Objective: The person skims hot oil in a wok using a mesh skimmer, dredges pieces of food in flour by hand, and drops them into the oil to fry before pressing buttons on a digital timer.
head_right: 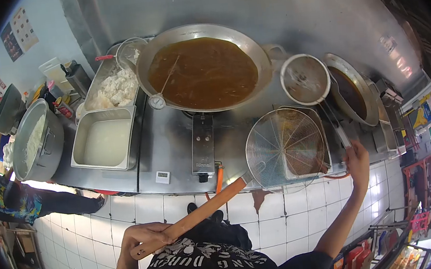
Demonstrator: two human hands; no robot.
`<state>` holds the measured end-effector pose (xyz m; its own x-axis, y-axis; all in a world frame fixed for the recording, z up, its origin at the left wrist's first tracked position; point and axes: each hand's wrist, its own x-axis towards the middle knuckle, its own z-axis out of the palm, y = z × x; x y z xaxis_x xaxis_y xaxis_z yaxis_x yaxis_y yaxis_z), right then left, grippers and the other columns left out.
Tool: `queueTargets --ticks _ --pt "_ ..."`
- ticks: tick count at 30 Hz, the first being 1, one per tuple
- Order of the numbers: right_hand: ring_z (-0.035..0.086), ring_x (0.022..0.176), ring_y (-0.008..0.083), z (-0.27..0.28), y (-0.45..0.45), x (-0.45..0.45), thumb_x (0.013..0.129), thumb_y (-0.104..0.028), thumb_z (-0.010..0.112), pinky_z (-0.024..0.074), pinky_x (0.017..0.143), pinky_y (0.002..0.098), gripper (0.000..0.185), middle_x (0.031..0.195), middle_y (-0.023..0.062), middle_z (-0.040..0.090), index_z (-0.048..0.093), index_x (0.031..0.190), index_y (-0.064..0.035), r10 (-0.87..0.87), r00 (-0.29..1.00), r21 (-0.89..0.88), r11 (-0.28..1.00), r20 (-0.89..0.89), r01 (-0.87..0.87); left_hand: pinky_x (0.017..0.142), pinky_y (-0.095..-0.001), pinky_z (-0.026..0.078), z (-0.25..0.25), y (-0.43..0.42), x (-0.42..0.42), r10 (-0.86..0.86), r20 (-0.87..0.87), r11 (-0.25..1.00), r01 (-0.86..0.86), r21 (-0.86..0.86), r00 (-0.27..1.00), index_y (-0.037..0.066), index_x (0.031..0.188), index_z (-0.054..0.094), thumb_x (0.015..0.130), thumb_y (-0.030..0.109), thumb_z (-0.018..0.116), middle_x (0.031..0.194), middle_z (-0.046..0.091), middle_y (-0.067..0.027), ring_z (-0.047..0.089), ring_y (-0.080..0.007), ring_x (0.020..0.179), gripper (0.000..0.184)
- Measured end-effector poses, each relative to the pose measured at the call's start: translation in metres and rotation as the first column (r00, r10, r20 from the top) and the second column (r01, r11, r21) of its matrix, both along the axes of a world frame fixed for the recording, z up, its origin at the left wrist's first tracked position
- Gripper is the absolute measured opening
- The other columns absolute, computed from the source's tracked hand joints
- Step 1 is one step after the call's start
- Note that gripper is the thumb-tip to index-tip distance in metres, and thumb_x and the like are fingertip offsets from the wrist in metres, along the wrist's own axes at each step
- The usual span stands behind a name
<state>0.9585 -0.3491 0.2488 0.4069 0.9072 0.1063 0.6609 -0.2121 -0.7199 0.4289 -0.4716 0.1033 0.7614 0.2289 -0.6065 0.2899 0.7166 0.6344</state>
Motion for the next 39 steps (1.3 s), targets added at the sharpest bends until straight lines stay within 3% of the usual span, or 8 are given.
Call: queueTargets --ticks 3,6,8,12,26,30,36,39 --pt "0.052 0.048 0.0193 -0.039 -0.025 0.035 0.084 -0.007 0.045 0.0401 0.046 0.0324 0.026 0.061 0.0109 0.056 0.053 0.108 0.0007 -0.059 0.893 0.151 0.988 0.446 -0.010 0.047 -0.0234 0.042 0.007 0.001 0.002 0.106 0.013 0.993 -0.107 0.054 0.994 -0.001 0.117 0.045 0.082 0.021 0.058 0.079 0.052 -0.0028 0.052 -0.0097 0.056 0.043" --pt "0.058 0.064 0.0363 -0.079 -0.034 0.061 0.080 -0.001 0.043 0.0427 0.057 0.0412 0.030 0.068 0.0219 0.057 0.053 0.108 -0.0054 -0.048 0.849 0.069 0.997 0.525 0.014 0.047 -0.0245 0.043 0.009 0.003 0.002 0.102 -0.047 0.986 -0.095 0.140 0.994 -0.001 0.117 0.046 0.082 0.020 0.057 0.083 0.054 -0.0029 0.052 -0.0093 0.060 0.042" --pt "0.059 0.069 0.0386 -0.099 -0.036 0.071 0.079 -0.001 0.043 0.0417 0.059 0.0463 0.031 0.071 0.0238 0.058 0.052 0.108 -0.0057 -0.024 0.859 -0.053 0.997 0.511 0.060 0.075 -0.0234 0.042 0.020 0.009 0.000 0.065 -0.055 0.995 -0.061 0.079 0.996 0.000 0.128 0.040 0.079 0.024 0.055 0.097 0.054 -0.0055 0.050 -0.0109 0.086 0.056" --pt "0.057 0.067 0.0402 -0.137 -0.033 0.059 0.077 0.001 0.044 0.0408 0.058 0.0479 0.032 0.068 0.0249 0.056 0.055 0.106 -0.0082 -0.162 0.727 0.018 0.979 0.667 0.202 0.055 -0.0232 0.044 0.025 0.013 -0.003 0.099 -0.025 0.995 -0.100 -0.030 0.995 -0.001 0.118 0.047 0.079 0.023 0.059 0.089 0.055 -0.0035 0.052 -0.0098 0.069 0.047" --pt "0.035 0.041 0.0042 0.001 -0.011 -0.018 0.080 -0.012 0.044 0.0258 0.036 0.0214 0.040 0.053 -0.0017 0.045 0.054 0.117 -0.0020 -0.102 0.992 0.078 0.991 -0.075 0.108 0.060 -0.0245 0.047 0.014 0.008 0.002 0.091 0.023 0.978 -0.093 0.188 0.996 0.000 0.129 0.039 0.079 0.027 0.058 0.092 0.056 -0.0078 0.056 -0.0138 0.073 0.059" --pt "0.040 0.049 0.0072 0.003 0.066 -0.036 0.079 -0.013 0.047 0.0311 0.045 0.0228 0.038 0.058 0.0013 0.048 0.056 0.112 0.0016 0.153 0.972 0.183 0.965 0.181 -0.186 0.083 -0.0269 0.039 0.026 0.012 0.003 0.018 -0.022 0.984 -0.014 0.180 1.000 -0.004 0.121 0.043 0.079 0.032 0.053 0.103 0.053 -0.0083 0.048 -0.0149 0.094 0.056" --pt "0.058 0.079 0.0410 -0.012 0.212 -0.103 0.075 -0.005 0.044 0.0450 0.068 0.0453 0.027 0.076 0.0242 0.059 0.060 0.094 0.0054 0.168 0.679 0.210 0.875 0.714 -0.437 0.079 -0.0255 0.040 0.002 0.010 0.000 0.006 0.081 0.977 -0.023 0.210 0.997 -0.003 0.120 0.044 0.079 0.032 0.053 0.099 0.054 -0.0071 0.049 -0.0141 0.089 0.055" --pt "0.058 0.083 0.0408 -0.023 0.253 -0.139 0.076 -0.005 0.044 0.0453 0.073 0.0460 0.020 0.080 0.0261 0.059 0.058 0.084 0.0059 0.188 0.537 0.048 0.918 0.822 -0.395 0.078 -0.0249 0.040 0.010 0.012 0.001 0.013 0.044 0.981 -0.021 0.194 0.999 -0.003 0.119 0.045 0.079 0.032 0.053 0.098 0.054 -0.0069 0.049 -0.0139 0.088 0.053"
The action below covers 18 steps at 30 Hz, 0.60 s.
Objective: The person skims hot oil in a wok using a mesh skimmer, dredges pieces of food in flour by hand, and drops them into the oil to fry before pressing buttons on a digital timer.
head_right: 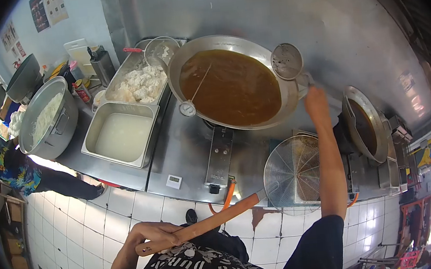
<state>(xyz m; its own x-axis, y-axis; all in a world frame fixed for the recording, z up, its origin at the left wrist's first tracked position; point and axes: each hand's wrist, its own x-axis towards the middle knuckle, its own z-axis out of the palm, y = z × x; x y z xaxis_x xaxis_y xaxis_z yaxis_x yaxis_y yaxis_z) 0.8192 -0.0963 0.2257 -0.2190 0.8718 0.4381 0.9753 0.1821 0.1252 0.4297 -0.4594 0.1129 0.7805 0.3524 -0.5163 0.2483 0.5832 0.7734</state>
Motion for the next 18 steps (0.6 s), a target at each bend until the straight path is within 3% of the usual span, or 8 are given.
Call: queueTargets --ticks 3,5,7,9,11,13,15,18 --pt "0.057 0.085 0.0413 -0.018 0.020 -0.031 0.076 -0.005 0.045 0.0455 0.076 0.0463 0.017 0.084 0.0290 0.058 0.058 0.081 0.0055 0.025 0.999 -0.029 0.999 -0.037 -0.026 0.075 -0.0245 0.041 -0.006 0.000 0.000 0.016 0.020 0.998 -0.017 0.064 1.000 -0.003 0.116 0.047 0.079 0.031 0.053 0.096 0.054 -0.0065 0.050 -0.0132 0.086 0.051" --pt "0.057 0.084 0.0412 -0.046 0.042 -0.038 0.076 -0.006 0.046 0.0457 0.077 0.0463 0.018 0.086 0.0301 0.057 0.059 0.083 0.0054 0.182 0.981 -0.192 0.963 -0.061 -0.191 0.075 -0.0244 0.041 -0.013 -0.002 0.000 0.024 0.038 0.995 -0.028 0.092 0.999 -0.003 0.115 0.047 0.079 0.031 0.053 0.095 0.055 -0.0061 0.050 -0.0129 0.085 0.050" --pt "0.057 0.085 0.0413 -0.038 0.025 -0.060 0.075 -0.006 0.047 0.0457 0.078 0.0457 0.019 0.087 0.0293 0.057 0.059 0.084 0.0055 0.192 0.981 -0.247 0.949 -0.038 -0.195 0.074 -0.0245 0.041 -0.014 -0.002 -0.001 0.030 0.047 0.995 -0.034 0.096 0.998 -0.003 0.114 0.048 0.080 0.031 0.053 0.094 0.055 -0.0059 0.050 -0.0128 0.085 0.049" --pt "0.057 0.086 0.0413 -0.028 0.013 -0.075 0.074 -0.006 0.047 0.0456 0.079 0.0452 0.020 0.088 0.0285 0.058 0.060 0.085 0.0056 0.199 0.980 -0.306 0.932 -0.013 -0.194 0.075 -0.0249 0.042 -0.011 -0.002 -0.001 0.025 0.059 0.999 -0.023 -0.031 0.998 -0.003 0.115 0.047 0.080 0.031 0.053 0.094 0.055 -0.0063 0.050 -0.0133 0.085 0.049" --pt "0.057 0.087 0.0405 -0.022 0.010 -0.078 0.073 -0.007 0.048 0.0453 0.082 0.0435 0.026 0.091 0.0278 0.059 0.062 0.092 0.0036 0.297 0.954 -0.379 0.880 -0.030 -0.286 0.075 -0.0250 0.042 -0.005 -0.001 -0.001 0.027 0.060 0.999 -0.024 -0.047 0.998 -0.003 0.115 0.048 0.080 0.031 0.053 0.094 0.055 -0.0064 0.051 -0.0135 0.085 0.049" --pt "0.057 0.087 0.0402 -0.026 0.010 -0.078 0.072 -0.007 0.049 0.0453 0.082 0.0428 0.028 0.091 0.0286 0.058 0.062 0.096 0.0019 0.289 0.955 -0.421 0.859 -0.073 -0.292 0.076 -0.0251 0.042 -0.009 0.000 -0.001 0.033 0.057 0.998 -0.030 -0.055 0.998 -0.003 0.114 0.048 0.080 0.031 0.053 0.095 0.056 -0.0065 0.051 -0.0136 0.085 0.049" --pt "0.057 0.087 0.0400 -0.031 0.009 -0.078 0.072 -0.007 0.049 0.0454 0.083 0.0422 0.031 0.092 0.0293 0.058 0.062 0.100 0.0002 0.276 0.954 -0.461 0.836 -0.113 -0.297 0.078 -0.0246 0.041 -0.018 -0.001 0.000 0.036 0.057 0.997 -0.040 0.065 0.998 -0.003 0.116 0.048 0.080 0.032 0.054 0.097 0.056 -0.0071 0.051 -0.0137 0.087 0.050" --pt "0.058 0.087 0.0385 -0.033 0.001 -0.083 0.072 -0.007 0.049 0.0453 0.082 0.0417 0.035 0.092 0.0280 0.058 0.061 0.104 -0.0017 0.336 0.923 -0.477 0.790 -0.189 -0.385 0.080 -0.0241 0.040 0.001 0.003 0.001 0.038 0.016 0.999 -0.038 0.010 0.999 -0.003 0.118 0.047 0.080 0.032 0.055 0.100 0.056 -0.0080 0.050 -0.0140 0.090 0.053"
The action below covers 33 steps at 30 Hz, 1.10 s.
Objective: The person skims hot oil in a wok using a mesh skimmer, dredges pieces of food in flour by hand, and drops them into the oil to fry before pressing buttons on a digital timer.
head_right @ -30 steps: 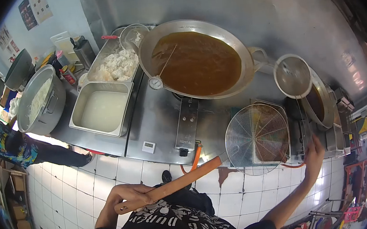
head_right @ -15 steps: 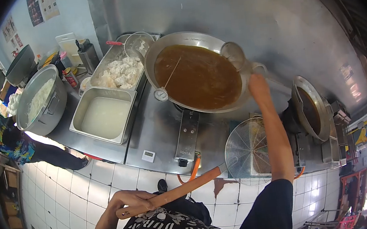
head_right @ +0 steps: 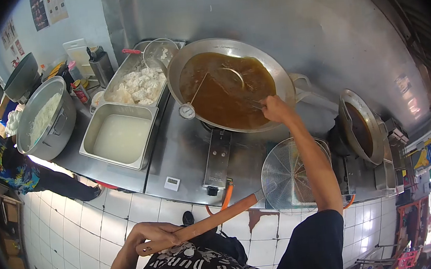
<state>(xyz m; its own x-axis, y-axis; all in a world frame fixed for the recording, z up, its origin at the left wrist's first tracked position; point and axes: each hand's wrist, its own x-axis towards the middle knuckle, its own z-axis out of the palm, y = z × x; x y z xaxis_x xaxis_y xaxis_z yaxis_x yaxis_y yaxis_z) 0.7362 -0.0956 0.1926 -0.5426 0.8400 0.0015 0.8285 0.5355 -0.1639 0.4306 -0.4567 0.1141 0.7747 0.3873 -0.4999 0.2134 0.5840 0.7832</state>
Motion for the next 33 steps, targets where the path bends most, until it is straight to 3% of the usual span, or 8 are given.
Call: queueTargets --ticks 6,9,11,12,14,17,20,33 --pt "0.061 0.081 0.0369 0.017 -0.028 -0.009 0.072 -0.007 0.050 0.0462 0.073 0.0388 0.032 0.087 0.0240 0.061 0.061 0.102 -0.0004 0.029 0.994 -0.103 0.994 -0.110 -0.040 0.079 -0.0242 0.042 -0.019 -0.002 -0.001 -0.036 -0.017 0.999 0.036 -0.015 0.999 -0.003 0.121 0.045 0.080 0.034 0.056 0.102 0.055 -0.0081 0.051 -0.0144 0.090 0.056" --pt "0.062 0.066 0.0289 0.011 -0.031 -0.006 0.074 -0.008 0.050 0.0475 0.062 0.0350 0.033 0.075 0.0194 0.063 0.061 0.104 -0.0019 0.036 0.975 -0.176 0.981 -0.219 -0.076 0.072 -0.0238 0.044 -0.014 -0.006 -0.001 -0.023 -0.037 0.988 0.016 -0.156 0.999 -0.002 0.121 0.044 0.079 0.034 0.058 0.098 0.054 -0.0069 0.052 -0.0134 0.085 0.058" --pt "0.054 0.050 0.0144 0.020 -0.030 0.005 0.076 -0.010 0.049 0.0418 0.046 0.0283 0.036 0.060 0.0078 0.058 0.059 0.110 -0.0031 -0.137 0.957 -0.417 0.908 -0.256 0.018 0.066 -0.0235 0.045 -0.011 -0.009 0.000 0.002 -0.031 0.983 -0.007 -0.181 1.000 -0.002 0.121 0.044 0.078 0.035 0.058 0.095 0.054 -0.0062 0.053 -0.0125 0.081 0.058" --pt "0.054 0.050 0.0144 0.026 -0.032 0.009 0.076 -0.010 0.049 0.0418 0.046 0.0283 0.036 0.060 0.0078 0.058 0.059 0.110 -0.0031 -0.134 0.956 -0.416 0.909 -0.260 0.014 0.063 -0.0232 0.046 -0.011 -0.009 0.001 0.014 -0.015 0.987 -0.016 -0.157 1.000 -0.001 0.121 0.044 0.078 0.035 0.058 0.094 0.053 -0.0057 0.053 -0.0118 0.079 0.058" --pt "0.038 0.043 0.0039 0.038 -0.044 0.019 0.078 -0.011 0.048 0.0301 0.038 0.0201 0.038 0.055 -0.0024 0.048 0.057 0.114 -0.0034 -0.332 0.881 -0.606 0.793 -0.336 0.067 0.064 -0.0231 0.045 -0.007 -0.010 0.002 0.007 -0.021 0.988 -0.010 -0.155 1.000 -0.001 0.120 0.044 0.078 0.035 0.058 0.094 0.053 -0.0057 0.052 -0.0119 0.079 0.057" --pt "0.033 0.039 0.0022 0.051 -0.053 0.032 0.079 -0.006 0.047 0.0267 0.035 0.0184 0.037 0.053 -0.0042 0.044 0.056 0.116 -0.0026 -0.497 0.805 -0.722 0.680 -0.324 0.130 0.066 -0.0227 0.044 -0.008 -0.012 0.004 0.004 -0.030 0.994 -0.007 -0.110 1.000 -0.001 0.119 0.045 0.079 0.034 0.057 0.095 0.053 -0.0054 0.052 -0.0118 0.080 0.055" --pt "0.033 0.039 0.0010 0.059 -0.060 0.048 0.079 -0.005 0.047 0.0246 0.033 0.0168 0.036 0.054 -0.0042 0.045 0.056 0.113 0.0004 -0.529 0.785 -0.747 0.651 -0.321 0.134 0.067 -0.0224 0.043 -0.009 -0.015 0.006 0.012 -0.025 0.995 -0.014 -0.094 1.000 -0.001 0.119 0.046 0.079 0.033 0.056 0.095 0.053 -0.0046 0.051 -0.0114 0.079 0.054" --pt "0.032 0.039 0.0010 0.070 -0.092 0.105 0.079 -0.006 0.048 0.0232 0.033 0.0162 0.038 0.055 -0.0046 0.045 0.052 0.116 0.0041 -0.671 0.573 -0.734 0.658 -0.470 0.169 0.056 -0.0225 0.045 -0.010 -0.025 0.011 0.058 -0.016 0.984 -0.060 -0.166 0.998 0.001 0.121 0.043 0.080 0.027 0.055 0.089 0.052 -0.0032 0.052 -0.0102 0.071 0.050"
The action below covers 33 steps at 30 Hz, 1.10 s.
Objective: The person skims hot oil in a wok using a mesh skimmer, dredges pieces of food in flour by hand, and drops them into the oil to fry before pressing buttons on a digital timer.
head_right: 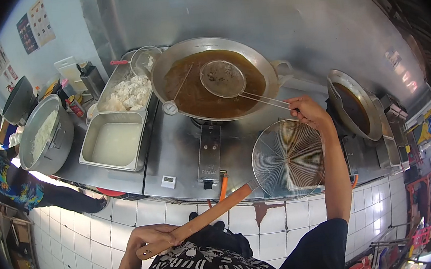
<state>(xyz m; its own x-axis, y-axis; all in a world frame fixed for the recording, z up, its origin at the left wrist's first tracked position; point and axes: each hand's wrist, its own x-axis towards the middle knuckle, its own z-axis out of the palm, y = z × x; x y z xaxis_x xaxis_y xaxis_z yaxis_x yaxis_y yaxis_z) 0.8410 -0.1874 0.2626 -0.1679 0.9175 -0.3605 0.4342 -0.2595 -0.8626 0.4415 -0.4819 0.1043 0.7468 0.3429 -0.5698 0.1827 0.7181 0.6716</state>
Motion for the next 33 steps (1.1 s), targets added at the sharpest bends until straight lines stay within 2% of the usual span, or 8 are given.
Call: queueTargets --ticks 9,12,14,15,20,22,23,33 --pt "0.033 0.042 0.0011 0.011 -0.088 0.083 0.080 -0.009 0.048 0.0214 0.035 0.0164 0.037 0.058 -0.0040 0.044 0.054 0.114 0.0016 -0.302 0.952 0.174 0.935 -0.056 0.308 0.046 -0.0223 0.041 0.020 -0.006 -0.014 0.070 -0.034 0.993 -0.073 -0.090 0.997 -0.002 0.114 0.048 0.077 0.020 0.059 0.084 0.053 -0.0046 0.052 -0.0103 0.056 0.044" --pt "0.042 0.045 0.0078 0.006 -0.131 0.114 0.079 -0.010 0.048 0.0319 0.039 0.0219 0.036 0.060 0.0024 0.051 0.055 0.114 -0.0003 -0.461 0.885 0.319 0.850 0.064 0.419 0.041 -0.0222 0.039 0.053 -0.006 -0.010 0.150 -0.167 0.980 -0.169 -0.106 0.974 -0.004 0.101 0.052 0.072 0.018 0.059 0.074 0.052 -0.0055 0.051 -0.0111 0.051 0.037" --pt "0.057 0.057 0.0209 -0.012 -0.151 0.138 0.078 -0.009 0.047 0.0435 0.053 0.0308 0.036 0.072 0.0142 0.061 0.055 0.112 -0.0003 -0.582 0.647 0.648 0.742 0.493 0.174 0.039 -0.0238 0.038 0.059 -0.007 -0.013 0.265 -0.154 0.944 -0.289 -0.161 0.952 -0.005 0.093 0.053 0.071 0.017 0.058 0.069 0.051 -0.0065 0.049 -0.0129 0.045 0.031" --pt "0.049 0.047 0.0165 -0.026 -0.159 0.150 0.078 -0.006 0.046 0.0374 0.047 0.0299 0.033 0.056 0.0104 0.052 0.055 0.109 0.0035 -0.620 0.626 0.756 0.651 0.473 0.074 0.041 -0.0233 0.038 0.061 -0.006 -0.016 0.241 -0.140 0.947 -0.264 -0.181 0.960 -0.005 0.107 0.048 0.077 0.014 0.055 0.066 0.050 -0.0049 0.048 -0.0115 0.046 0.036" --pt "0.054 0.052 0.0297 -0.085 -0.176 0.185 0.077 -0.001 0.048 0.0405 0.050 0.0360 0.031 0.060 0.0199 0.054 0.057 0.106 -0.0001 -0.614 0.543 0.744 0.667 0.573 -0.031 0.040 -0.0247 0.039 0.044 -0.001 -0.027 0.200 -0.139 0.960 -0.222 -0.172 0.970 -0.006 0.110 0.047 0.076 0.014 0.056 0.068 0.050 -0.0060 0.050 -0.0132 0.047 0.040" --pt "0.059 0.061 0.0348 -0.109 -0.176 0.193 0.077 -0.001 0.048 0.0439 0.055 0.0405 0.030 0.066 0.0210 0.058 0.059 0.104 -0.0036 -0.634 0.471 0.724 0.689 0.613 -0.015 0.038 -0.0250 0.039 0.048 0.006 -0.019 0.228 -0.074 0.954 -0.238 -0.181 0.971 -0.005 0.095 0.047 0.074 0.013 0.057 0.070 0.046 -0.0075 0.049 -0.0152 0.042 0.029" --pt "0.060 0.070 0.0375 -0.114 -0.177 0.184 0.077 0.001 0.046 0.0460 0.061 0.0440 0.030 0.074 0.0219 0.060 0.059 0.103 -0.0060 -0.639 0.316 0.664 0.747 0.702 0.037 0.038 -0.0250 0.039 0.050 0.008 -0.016 0.220 -0.076 0.956 -0.231 -0.179 0.972 -0.005 0.095 0.047 0.074 0.013 0.057 0.070 0.046 -0.0075 0.049 -0.0152 0.042 0.029" --pt "0.058 0.089 0.0370 -0.124 -0.185 0.172 0.076 0.003 0.048 0.0457 0.078 0.0409 0.035 0.095 0.0208 0.061 0.057 0.109 -0.0033 -0.655 0.446 0.625 0.744 0.610 0.238 0.042 -0.0244 0.040 0.042 0.025 -0.004 0.188 -0.011 0.959 -0.186 -0.215 0.982 -0.004 0.111 0.048 0.077 0.012 0.060 0.076 0.052 -0.0066 0.051 -0.0132 0.050 0.039"
